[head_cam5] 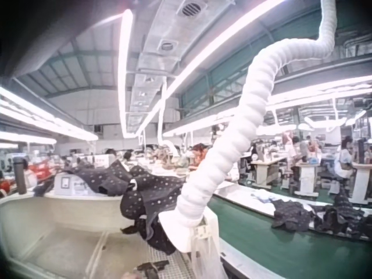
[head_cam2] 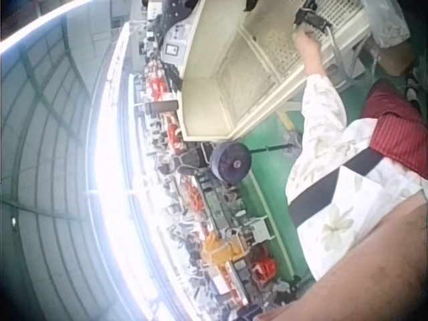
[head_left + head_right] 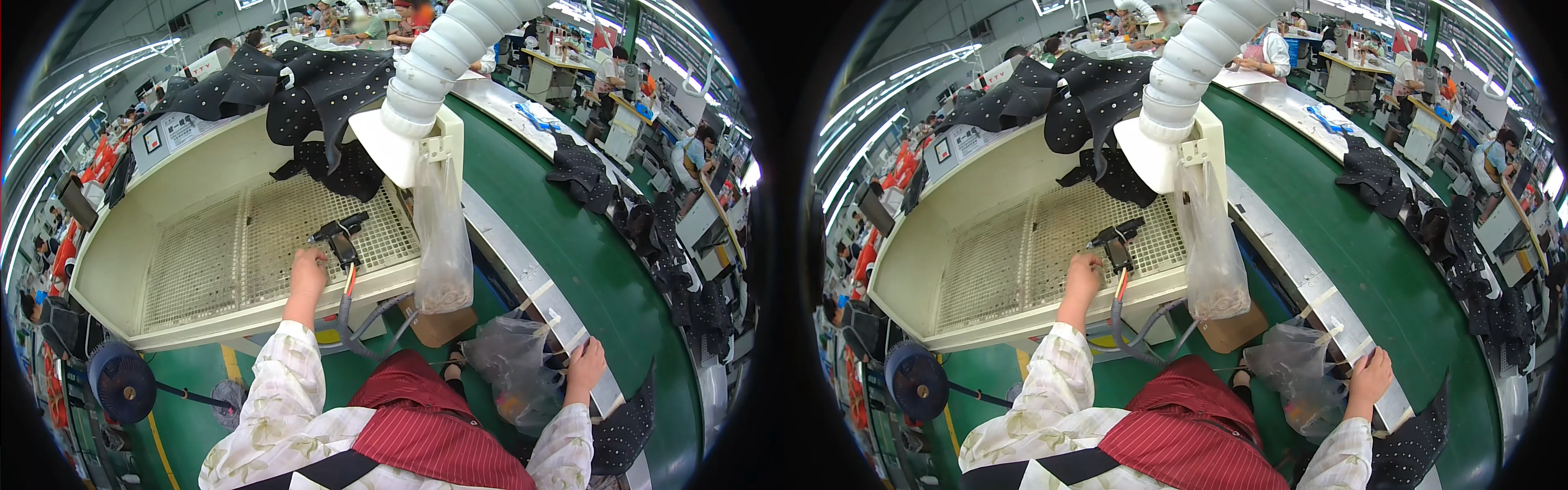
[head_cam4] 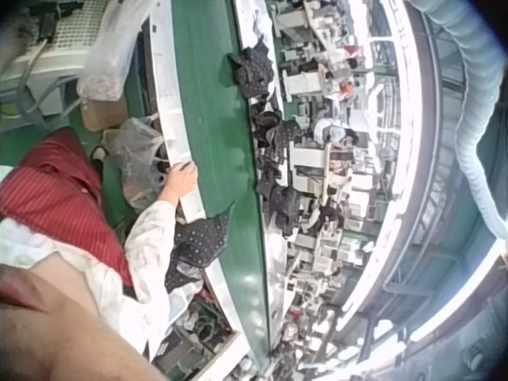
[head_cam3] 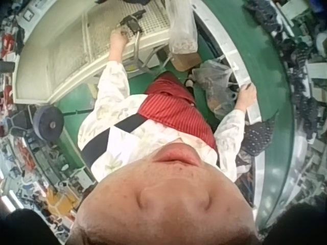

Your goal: The person treats studded shoe upper panels with a pneumatic handheld tool over a ventilated grate workstation, then moves and organizes the panels onto a conveyor belt and into plastic bags.

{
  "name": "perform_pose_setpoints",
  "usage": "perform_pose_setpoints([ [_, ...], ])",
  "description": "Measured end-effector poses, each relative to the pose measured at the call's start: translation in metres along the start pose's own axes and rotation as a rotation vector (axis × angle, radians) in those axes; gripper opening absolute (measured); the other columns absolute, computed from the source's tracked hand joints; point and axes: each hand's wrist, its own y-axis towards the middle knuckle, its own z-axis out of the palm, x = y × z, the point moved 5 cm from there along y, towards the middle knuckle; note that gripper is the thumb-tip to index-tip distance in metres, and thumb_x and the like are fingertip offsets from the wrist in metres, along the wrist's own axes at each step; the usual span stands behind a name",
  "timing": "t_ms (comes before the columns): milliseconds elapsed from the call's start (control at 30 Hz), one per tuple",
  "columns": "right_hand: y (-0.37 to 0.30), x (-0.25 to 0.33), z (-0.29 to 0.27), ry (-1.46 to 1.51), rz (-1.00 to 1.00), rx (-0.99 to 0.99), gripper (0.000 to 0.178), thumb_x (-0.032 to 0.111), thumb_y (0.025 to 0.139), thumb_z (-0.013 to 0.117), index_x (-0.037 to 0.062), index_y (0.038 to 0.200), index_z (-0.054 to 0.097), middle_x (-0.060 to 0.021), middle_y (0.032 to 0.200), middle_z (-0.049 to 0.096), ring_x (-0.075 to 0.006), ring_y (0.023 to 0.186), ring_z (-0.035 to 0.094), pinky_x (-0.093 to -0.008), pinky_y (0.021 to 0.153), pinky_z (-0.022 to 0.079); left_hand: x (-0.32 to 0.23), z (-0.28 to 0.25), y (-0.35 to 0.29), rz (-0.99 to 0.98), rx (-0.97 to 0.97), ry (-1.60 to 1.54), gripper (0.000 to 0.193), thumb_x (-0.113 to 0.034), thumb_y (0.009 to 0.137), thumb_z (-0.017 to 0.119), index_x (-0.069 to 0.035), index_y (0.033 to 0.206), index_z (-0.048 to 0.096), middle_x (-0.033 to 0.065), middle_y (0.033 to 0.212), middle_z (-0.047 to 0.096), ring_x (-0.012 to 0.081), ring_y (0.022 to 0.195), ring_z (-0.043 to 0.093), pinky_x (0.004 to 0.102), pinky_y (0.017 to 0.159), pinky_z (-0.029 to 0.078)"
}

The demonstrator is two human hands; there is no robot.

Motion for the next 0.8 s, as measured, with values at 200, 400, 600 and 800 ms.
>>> perform_pose_setpoints([
  [200, -0.004, -0.004, 0.002, 0.022, -0.015, -0.016, 0.038, 0.021, 0.080, 0.052, 0.0030, 0.114, 0.052, -0.0150, 0.115, 0.053, -0.0304, 0.109, 0.049, -0.0413, 0.093, 0.036, 0.002, 0.004, 0.005, -0.021, 0.056, 0.032, 0.015, 0.004, 0.069, 0.054, -0.004, 0.080, 0.060, 0.0195, 0.088, 0.053, 0.0365, 0.083, 0.054, 0.0398, 0.075, 0.044],
  [400, 0.004, -0.003, 0.005, 0.019, -0.005, -0.041, 0.038, 0.022, 0.080, 0.053, 0.0039, 0.114, 0.052, -0.0147, 0.115, 0.053, -0.0297, 0.109, 0.049, -0.0407, 0.094, 0.035, 0.008, 0.006, 0.008, 0.010, 0.051, -0.012, 0.015, 0.005, 0.066, 0.055, -0.003, 0.079, 0.058, 0.0161, 0.083, 0.052, 0.0301, 0.078, 0.053, 0.0365, 0.071, 0.044],
  [600, 0.003, -0.004, 0.003, 0.026, 0.039, -0.010, 0.038, 0.022, 0.081, 0.052, 0.0043, 0.114, 0.052, -0.0139, 0.116, 0.053, -0.0287, 0.111, 0.048, -0.0406, 0.095, 0.034, 0.035, 0.012, 0.015, 0.019, 0.094, -0.008, 0.017, 0.005, 0.063, 0.056, -0.004, 0.077, 0.056, 0.0094, 0.074, 0.053, 0.0203, 0.068, 0.052, 0.0309, 0.063, 0.043],
  [800, 0.000, -0.005, 0.002, 0.031, 0.040, -0.008, 0.038, 0.022, 0.080, 0.052, 0.0037, 0.113, 0.052, -0.0134, 0.116, 0.054, -0.0287, 0.111, 0.048, -0.0417, 0.096, 0.034, 0.030, 0.017, 0.013, -0.079, 0.165, -0.115, 0.014, 0.002, 0.067, 0.062, -0.003, 0.078, 0.055, 0.0059, 0.066, 0.055, 0.0151, 0.059, 0.052, 0.0277, 0.056, 0.043],
])
